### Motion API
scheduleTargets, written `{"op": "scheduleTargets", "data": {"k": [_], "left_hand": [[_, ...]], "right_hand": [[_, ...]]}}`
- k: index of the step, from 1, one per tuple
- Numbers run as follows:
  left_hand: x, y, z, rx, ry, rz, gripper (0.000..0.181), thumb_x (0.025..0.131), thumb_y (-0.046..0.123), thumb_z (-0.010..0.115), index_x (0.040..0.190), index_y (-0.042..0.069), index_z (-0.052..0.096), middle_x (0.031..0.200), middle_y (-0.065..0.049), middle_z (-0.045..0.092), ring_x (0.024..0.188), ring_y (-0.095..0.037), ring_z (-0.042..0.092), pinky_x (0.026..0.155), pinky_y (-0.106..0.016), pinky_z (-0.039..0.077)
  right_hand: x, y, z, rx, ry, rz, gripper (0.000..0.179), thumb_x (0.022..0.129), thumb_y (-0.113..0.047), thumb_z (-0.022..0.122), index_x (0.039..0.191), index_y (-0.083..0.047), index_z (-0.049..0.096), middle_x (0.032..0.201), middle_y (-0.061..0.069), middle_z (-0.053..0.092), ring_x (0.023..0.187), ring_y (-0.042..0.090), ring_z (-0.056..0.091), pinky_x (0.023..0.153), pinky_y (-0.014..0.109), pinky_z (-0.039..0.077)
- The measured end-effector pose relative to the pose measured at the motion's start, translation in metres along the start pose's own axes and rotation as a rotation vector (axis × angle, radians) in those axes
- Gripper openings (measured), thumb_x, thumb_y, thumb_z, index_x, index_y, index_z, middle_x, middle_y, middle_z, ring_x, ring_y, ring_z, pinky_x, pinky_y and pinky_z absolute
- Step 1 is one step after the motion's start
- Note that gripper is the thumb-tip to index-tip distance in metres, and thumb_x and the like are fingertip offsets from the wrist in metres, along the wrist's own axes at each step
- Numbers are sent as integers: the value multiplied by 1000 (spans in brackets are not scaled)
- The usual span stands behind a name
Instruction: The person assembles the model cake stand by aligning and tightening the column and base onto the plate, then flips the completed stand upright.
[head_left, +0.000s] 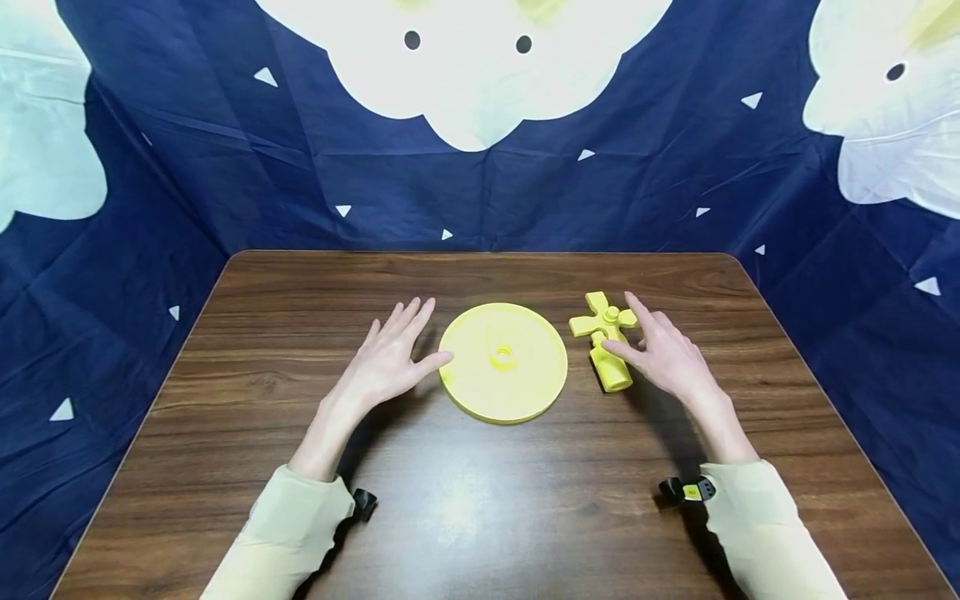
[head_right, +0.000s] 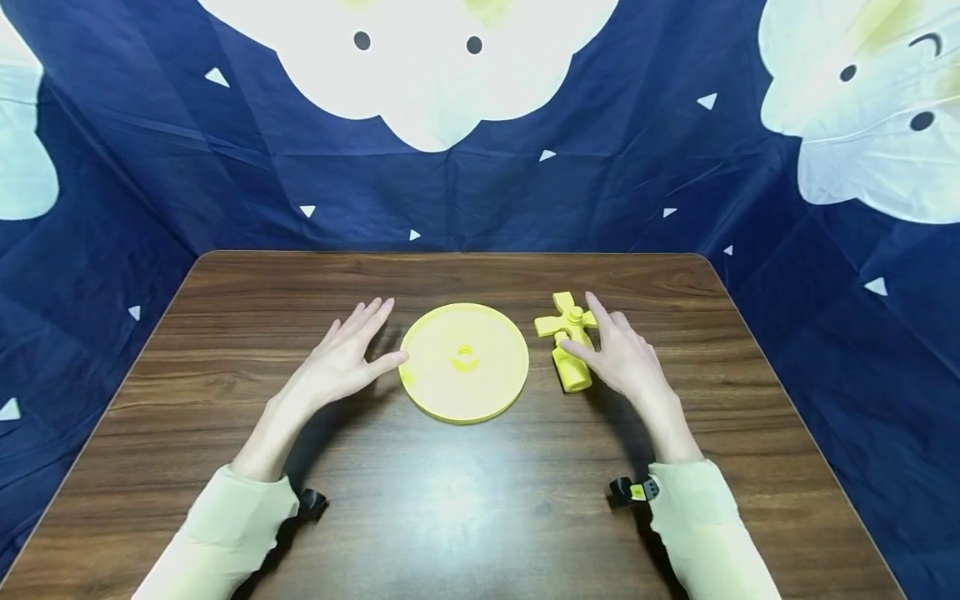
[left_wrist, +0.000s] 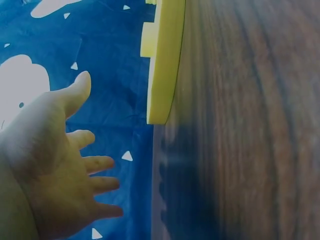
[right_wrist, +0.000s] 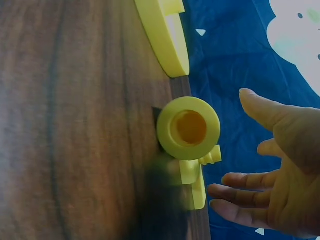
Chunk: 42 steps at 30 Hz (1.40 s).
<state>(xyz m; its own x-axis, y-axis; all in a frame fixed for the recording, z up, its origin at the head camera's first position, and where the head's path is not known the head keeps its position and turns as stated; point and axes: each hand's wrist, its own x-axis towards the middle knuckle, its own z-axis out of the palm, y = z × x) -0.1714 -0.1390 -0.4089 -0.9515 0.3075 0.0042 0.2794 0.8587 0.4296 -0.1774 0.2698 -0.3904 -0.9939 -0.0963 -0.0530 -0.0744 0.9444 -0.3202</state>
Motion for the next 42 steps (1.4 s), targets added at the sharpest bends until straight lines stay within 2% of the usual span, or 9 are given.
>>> {"op": "scheduleTargets", "data": {"k": [6,10,12,16,25,31,38,42], "left_hand": [[0,4,7,5,-39,-3,90,82,76,40,152,32,7,160,-9,14,148,-33,12,114,-63,11],[1,6,11,12,-56,-8,90,83,74,43,153,29,8,160,-11,14,147,-35,12,113,-64,12],[1,6,12,11,-62,-15,90,83,73,45,153,28,8,159,-11,15,147,-36,12,113,-65,13],[1,6,15,8,-84,-31,91,83,71,48,153,27,9,159,-12,14,147,-35,12,112,-65,14],[-2,8,19,-17,-130,-58,92,82,69,51,153,24,11,159,-11,14,147,-35,12,114,-63,15],[-4,9,20,-23,-144,-61,92,83,64,56,153,20,14,158,-14,17,146,-39,13,114,-62,12],[-2,10,21,-14,-179,-76,90,82,62,58,153,26,14,159,-12,16,148,-35,10,115,-62,11],[-2,10,21,1,-190,-54,86,84,60,56,152,25,18,158,-14,18,147,-38,9,114,-64,11]], "right_hand": [[-4,-1,10,-2,-40,-10,92,82,-69,52,153,-27,11,118,18,57,102,34,60,78,58,45],[-6,-2,14,2,-55,-25,91,82,-66,54,153,-26,14,126,21,54,113,41,54,83,60,44],[-7,-3,14,-1,-61,-32,91,82,-64,56,153,-25,14,129,24,50,112,44,54,84,62,43],[-9,-5,16,-9,-64,-35,93,81,-61,61,153,-24,15,128,26,48,106,42,56,83,60,44],[-11,-10,23,-19,-95,-25,91,79,-58,65,151,-24,22,127,25,50,104,42,57,80,60,45],[-12,-10,25,-27,-112,-35,82,83,-50,65,150,-19,27,130,27,52,113,44,54,83,60,44],[-11,-10,25,-31,-113,-36,75,84,-47,64,147,-20,32,114,19,59,92,31,56,69,48,44],[-12,-10,23,-6,-104,-29,72,86,-45,63,147,-22,33,121,20,59,96,34,58,71,50,45]]}}
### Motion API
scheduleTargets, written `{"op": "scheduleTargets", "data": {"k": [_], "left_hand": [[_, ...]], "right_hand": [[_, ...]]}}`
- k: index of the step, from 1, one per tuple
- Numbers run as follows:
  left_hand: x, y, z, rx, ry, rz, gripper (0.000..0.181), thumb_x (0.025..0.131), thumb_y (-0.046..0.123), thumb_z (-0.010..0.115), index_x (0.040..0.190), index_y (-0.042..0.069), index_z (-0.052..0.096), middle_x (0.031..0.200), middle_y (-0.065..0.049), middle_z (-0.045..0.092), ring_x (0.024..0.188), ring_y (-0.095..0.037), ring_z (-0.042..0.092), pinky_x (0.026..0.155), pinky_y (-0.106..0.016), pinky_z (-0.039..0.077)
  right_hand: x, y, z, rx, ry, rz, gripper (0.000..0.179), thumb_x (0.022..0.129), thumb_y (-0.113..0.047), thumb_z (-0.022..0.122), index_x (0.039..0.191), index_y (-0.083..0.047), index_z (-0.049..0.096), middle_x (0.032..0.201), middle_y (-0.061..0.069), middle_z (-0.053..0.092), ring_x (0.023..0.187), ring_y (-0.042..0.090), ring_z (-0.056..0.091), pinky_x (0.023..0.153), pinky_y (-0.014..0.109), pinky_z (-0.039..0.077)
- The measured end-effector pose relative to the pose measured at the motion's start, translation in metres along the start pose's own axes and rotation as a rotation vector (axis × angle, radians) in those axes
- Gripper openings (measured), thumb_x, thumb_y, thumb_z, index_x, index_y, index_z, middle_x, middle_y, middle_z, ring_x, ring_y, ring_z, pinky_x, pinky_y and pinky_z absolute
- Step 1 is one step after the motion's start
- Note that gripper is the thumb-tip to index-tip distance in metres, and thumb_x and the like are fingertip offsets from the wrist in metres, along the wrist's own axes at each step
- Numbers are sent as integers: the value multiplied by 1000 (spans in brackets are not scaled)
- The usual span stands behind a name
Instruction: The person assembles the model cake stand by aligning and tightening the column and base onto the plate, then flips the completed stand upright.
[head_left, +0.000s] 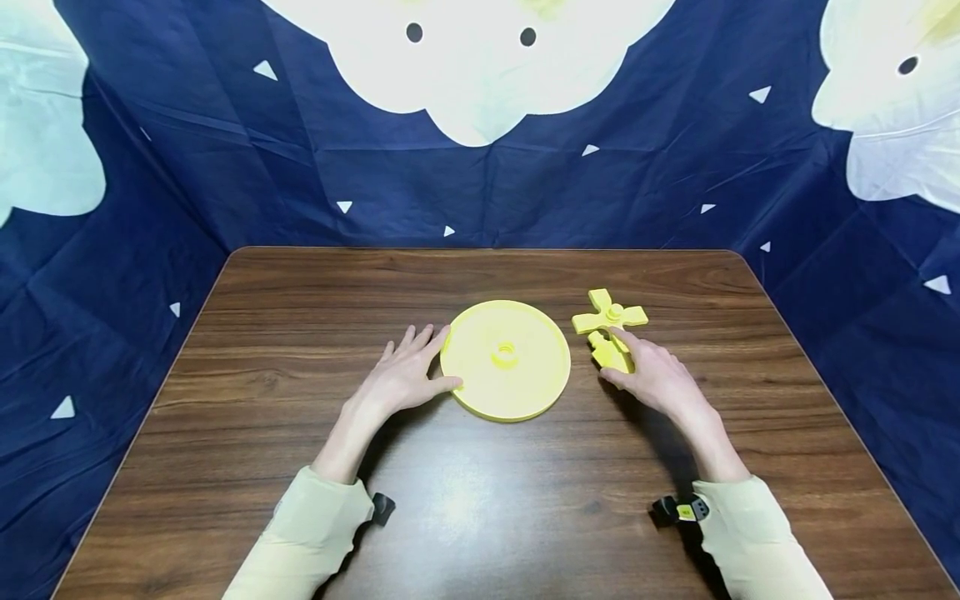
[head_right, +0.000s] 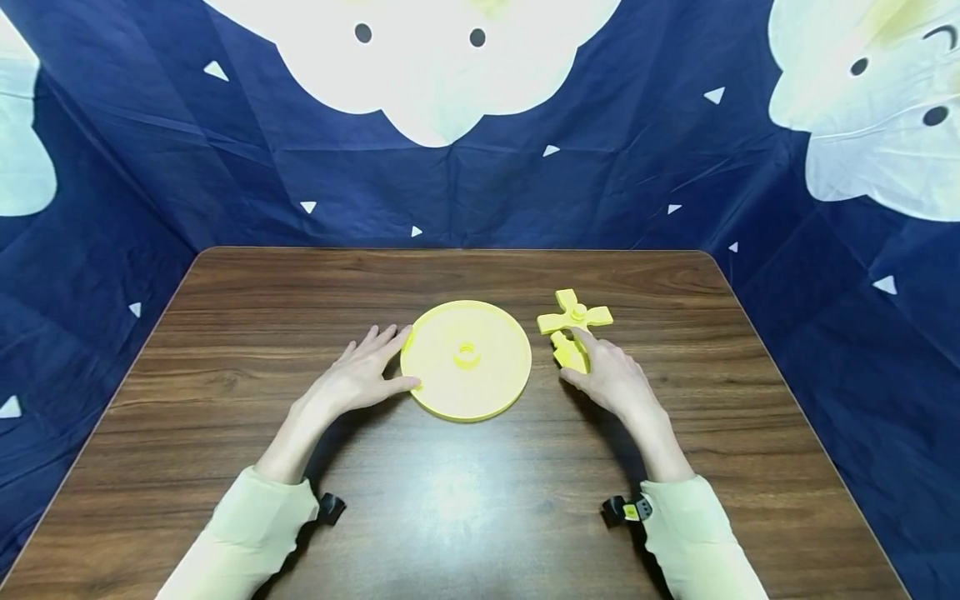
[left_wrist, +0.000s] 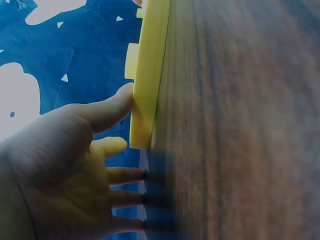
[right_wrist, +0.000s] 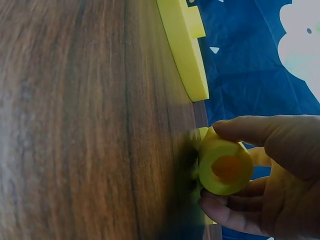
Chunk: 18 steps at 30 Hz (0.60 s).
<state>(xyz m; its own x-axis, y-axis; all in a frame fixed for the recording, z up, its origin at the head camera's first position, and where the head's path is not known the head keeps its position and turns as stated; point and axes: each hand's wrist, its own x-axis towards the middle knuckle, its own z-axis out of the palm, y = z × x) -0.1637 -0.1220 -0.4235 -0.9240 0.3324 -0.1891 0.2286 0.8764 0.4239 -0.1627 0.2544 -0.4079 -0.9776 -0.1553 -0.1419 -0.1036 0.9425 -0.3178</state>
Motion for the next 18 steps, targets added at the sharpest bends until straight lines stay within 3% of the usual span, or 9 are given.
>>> {"op": "scheduleTargets", "data": {"k": [5,12,18], "left_hand": [[-1,1,0,13,-4,13,83,86,59,55,152,23,21,158,-13,18,146,-40,9,113,-65,11],[-4,2,-1,15,-8,14,83,85,61,54,152,23,21,158,-9,20,147,-38,9,115,-63,12],[-5,3,0,9,-5,19,83,85,61,54,151,21,22,158,-11,20,146,-40,10,115,-61,12]], "right_hand": [[-3,-1,-6,19,31,-1,68,87,-45,61,145,-19,36,132,24,54,110,44,57,78,58,45],[-3,-3,-13,24,154,-19,61,84,-42,64,137,-16,47,105,13,62,84,27,55,61,38,41],[-4,-9,-17,105,282,-29,53,83,-40,67,128,-15,57,108,10,65,84,25,56,64,37,41]]}}
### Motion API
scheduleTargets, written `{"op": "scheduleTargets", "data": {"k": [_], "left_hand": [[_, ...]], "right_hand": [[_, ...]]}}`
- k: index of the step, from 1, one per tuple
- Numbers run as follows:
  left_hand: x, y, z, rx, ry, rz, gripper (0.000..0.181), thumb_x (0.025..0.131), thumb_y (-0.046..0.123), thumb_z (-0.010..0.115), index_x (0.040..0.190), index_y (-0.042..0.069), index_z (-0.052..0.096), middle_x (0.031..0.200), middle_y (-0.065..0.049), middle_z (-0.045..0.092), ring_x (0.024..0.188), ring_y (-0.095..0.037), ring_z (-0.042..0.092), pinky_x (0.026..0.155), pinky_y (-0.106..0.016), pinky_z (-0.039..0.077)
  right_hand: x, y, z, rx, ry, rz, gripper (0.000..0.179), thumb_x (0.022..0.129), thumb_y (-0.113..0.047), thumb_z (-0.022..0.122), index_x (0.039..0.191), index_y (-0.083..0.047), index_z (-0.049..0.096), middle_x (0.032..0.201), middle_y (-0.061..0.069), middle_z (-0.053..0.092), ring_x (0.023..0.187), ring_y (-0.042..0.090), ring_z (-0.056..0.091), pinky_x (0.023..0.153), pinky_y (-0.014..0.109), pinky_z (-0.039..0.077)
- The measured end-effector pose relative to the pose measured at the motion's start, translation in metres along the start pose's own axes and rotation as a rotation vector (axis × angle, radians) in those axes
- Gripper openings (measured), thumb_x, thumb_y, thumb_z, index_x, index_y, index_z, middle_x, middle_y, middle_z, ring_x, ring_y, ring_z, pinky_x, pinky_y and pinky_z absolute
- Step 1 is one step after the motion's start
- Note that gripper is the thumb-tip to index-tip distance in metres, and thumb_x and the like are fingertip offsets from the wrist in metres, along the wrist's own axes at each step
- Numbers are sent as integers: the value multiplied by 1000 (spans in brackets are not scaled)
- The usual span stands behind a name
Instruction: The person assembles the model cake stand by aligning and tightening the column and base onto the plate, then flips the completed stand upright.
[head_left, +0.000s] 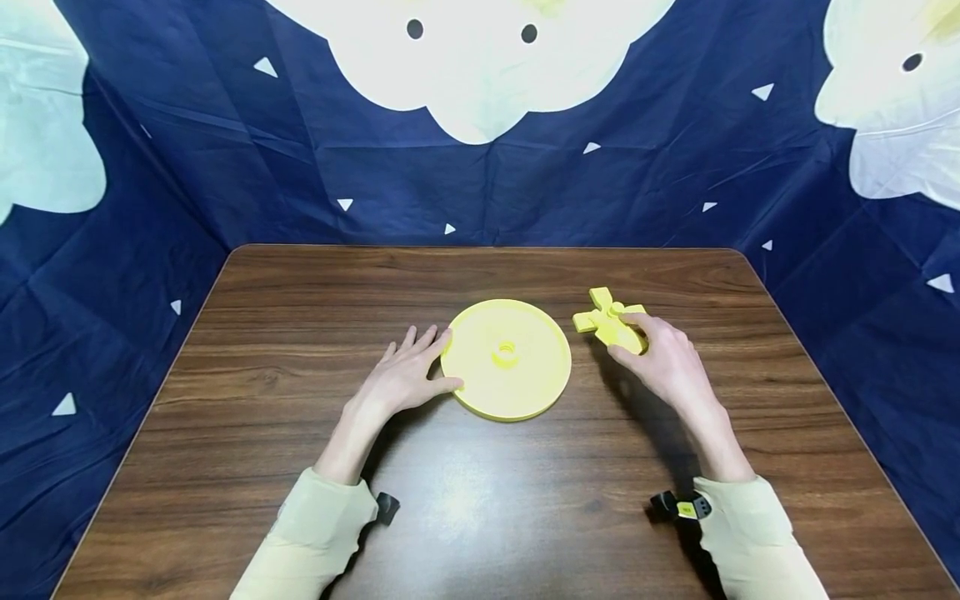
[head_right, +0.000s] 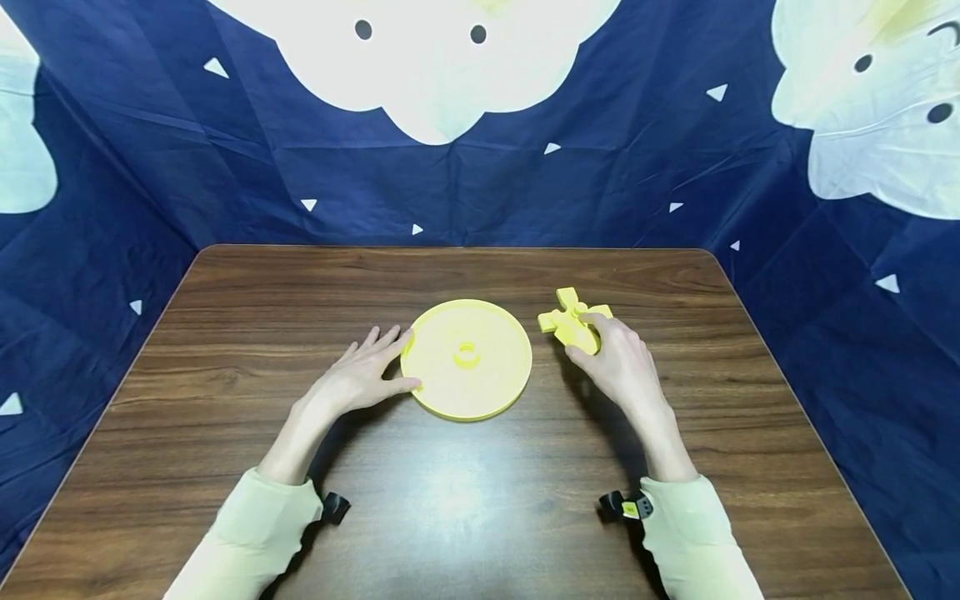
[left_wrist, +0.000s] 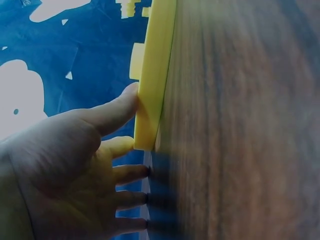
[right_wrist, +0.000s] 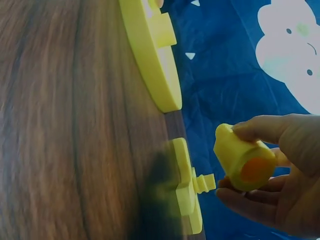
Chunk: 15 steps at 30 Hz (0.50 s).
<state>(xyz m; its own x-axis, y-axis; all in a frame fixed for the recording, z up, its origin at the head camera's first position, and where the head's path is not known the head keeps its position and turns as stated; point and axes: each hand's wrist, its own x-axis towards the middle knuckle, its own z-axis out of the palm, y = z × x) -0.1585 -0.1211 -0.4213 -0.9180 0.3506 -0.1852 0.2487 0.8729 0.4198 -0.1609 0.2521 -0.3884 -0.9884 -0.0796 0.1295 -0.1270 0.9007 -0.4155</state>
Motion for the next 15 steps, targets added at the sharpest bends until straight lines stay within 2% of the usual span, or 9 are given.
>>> {"op": "scheduleTargets", "data": {"k": [4,9,15], "left_hand": [[0,1,1,-18,1,-8,83,85,60,55,151,21,23,158,-11,20,146,-39,11,116,-60,12],[-2,3,2,-29,8,-5,83,85,58,57,151,19,25,157,-15,21,146,-41,12,116,-60,13],[-4,4,2,-46,35,-11,84,84,57,60,150,19,26,157,-15,22,145,-40,13,116,-59,14]], "right_hand": [[0,-6,-2,53,100,10,48,81,-39,69,123,-17,61,101,7,67,79,23,57,64,36,42],[3,-16,-5,120,242,10,41,79,-37,71,116,-21,65,87,3,66,70,18,53,58,27,38],[7,-33,-6,199,345,44,43,76,-40,74,115,-25,64,90,0,67,70,17,57,58,22,39]]}}
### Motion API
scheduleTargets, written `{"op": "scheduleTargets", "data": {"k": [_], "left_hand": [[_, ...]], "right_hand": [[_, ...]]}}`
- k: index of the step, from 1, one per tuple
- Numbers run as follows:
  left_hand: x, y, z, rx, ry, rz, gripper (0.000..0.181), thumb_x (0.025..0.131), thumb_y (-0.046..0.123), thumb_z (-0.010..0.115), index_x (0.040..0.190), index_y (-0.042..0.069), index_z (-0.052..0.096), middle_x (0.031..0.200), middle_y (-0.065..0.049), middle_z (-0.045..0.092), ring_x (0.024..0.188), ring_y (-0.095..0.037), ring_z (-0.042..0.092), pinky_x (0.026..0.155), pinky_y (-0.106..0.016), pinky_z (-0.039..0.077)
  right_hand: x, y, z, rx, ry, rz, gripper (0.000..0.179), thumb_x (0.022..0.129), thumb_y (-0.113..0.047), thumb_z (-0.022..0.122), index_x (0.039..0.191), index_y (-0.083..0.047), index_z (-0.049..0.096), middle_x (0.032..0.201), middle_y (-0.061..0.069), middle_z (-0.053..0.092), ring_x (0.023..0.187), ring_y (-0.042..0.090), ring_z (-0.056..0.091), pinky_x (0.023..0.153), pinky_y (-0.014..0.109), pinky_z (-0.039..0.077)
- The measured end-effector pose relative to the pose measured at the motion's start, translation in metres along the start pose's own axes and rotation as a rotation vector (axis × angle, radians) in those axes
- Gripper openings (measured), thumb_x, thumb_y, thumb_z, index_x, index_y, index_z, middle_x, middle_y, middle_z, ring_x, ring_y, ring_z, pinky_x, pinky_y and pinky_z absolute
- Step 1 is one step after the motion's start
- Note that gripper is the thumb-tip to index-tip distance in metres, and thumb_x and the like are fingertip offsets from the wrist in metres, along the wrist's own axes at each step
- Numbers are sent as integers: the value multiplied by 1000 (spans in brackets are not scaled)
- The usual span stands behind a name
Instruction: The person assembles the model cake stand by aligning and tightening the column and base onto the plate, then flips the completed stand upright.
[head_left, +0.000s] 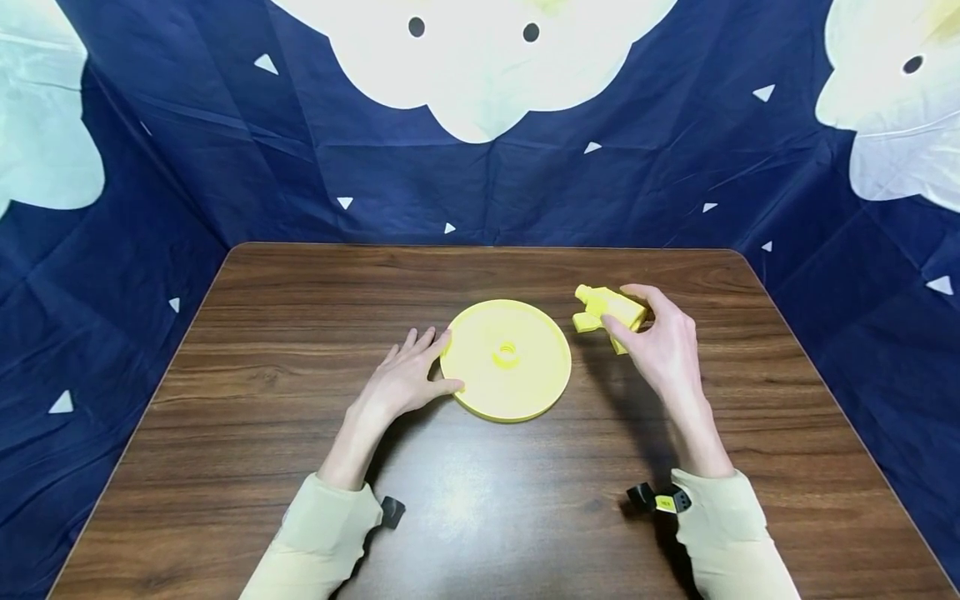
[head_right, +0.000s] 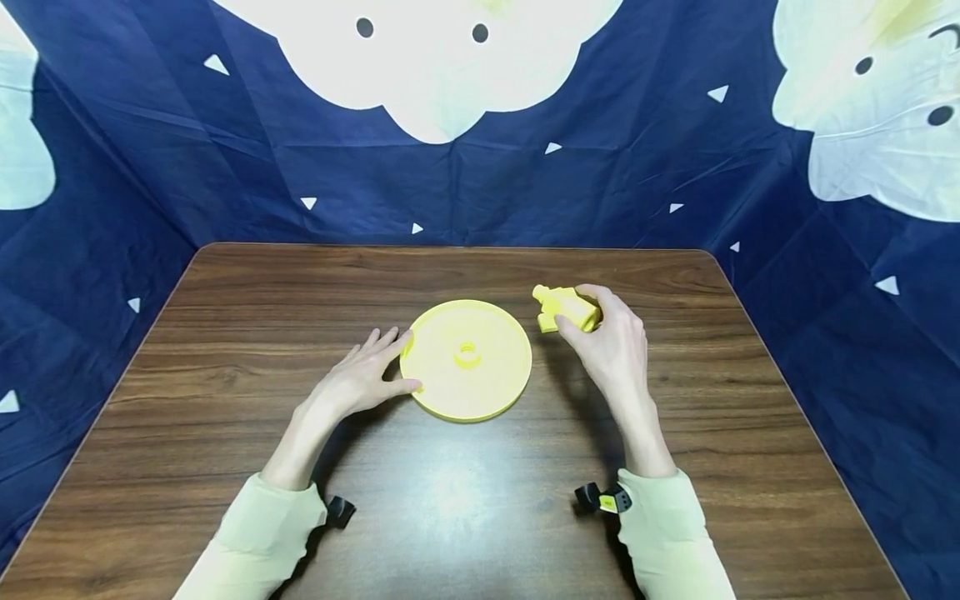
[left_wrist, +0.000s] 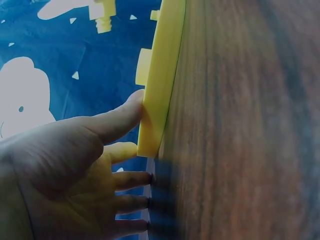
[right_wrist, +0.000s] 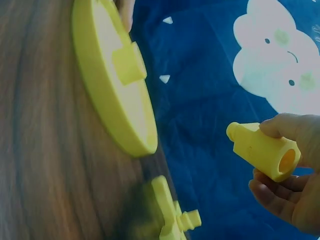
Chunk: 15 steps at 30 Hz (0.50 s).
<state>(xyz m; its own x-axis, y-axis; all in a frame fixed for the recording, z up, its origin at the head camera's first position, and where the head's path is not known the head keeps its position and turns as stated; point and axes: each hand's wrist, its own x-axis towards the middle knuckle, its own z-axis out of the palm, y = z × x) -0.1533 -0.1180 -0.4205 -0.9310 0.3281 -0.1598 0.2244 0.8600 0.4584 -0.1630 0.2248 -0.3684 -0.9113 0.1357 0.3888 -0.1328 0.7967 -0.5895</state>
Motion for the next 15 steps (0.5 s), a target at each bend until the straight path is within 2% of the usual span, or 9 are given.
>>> {"op": "scheduleTargets", "data": {"k": [5,15], "left_hand": [[1,1,1,-6,3,-6,84,84,55,60,151,19,24,157,-17,22,146,-40,13,116,-58,15],[-1,4,0,9,-29,-32,86,84,56,60,151,19,22,157,-16,19,146,-39,11,117,-56,15]], "right_hand": [[-1,-14,5,83,39,28,45,74,-40,76,116,-29,63,94,-4,68,72,14,60,58,16,44],[-6,-28,18,182,45,34,43,72,-38,79,110,-26,64,93,-4,68,72,12,61,59,13,46]]}}
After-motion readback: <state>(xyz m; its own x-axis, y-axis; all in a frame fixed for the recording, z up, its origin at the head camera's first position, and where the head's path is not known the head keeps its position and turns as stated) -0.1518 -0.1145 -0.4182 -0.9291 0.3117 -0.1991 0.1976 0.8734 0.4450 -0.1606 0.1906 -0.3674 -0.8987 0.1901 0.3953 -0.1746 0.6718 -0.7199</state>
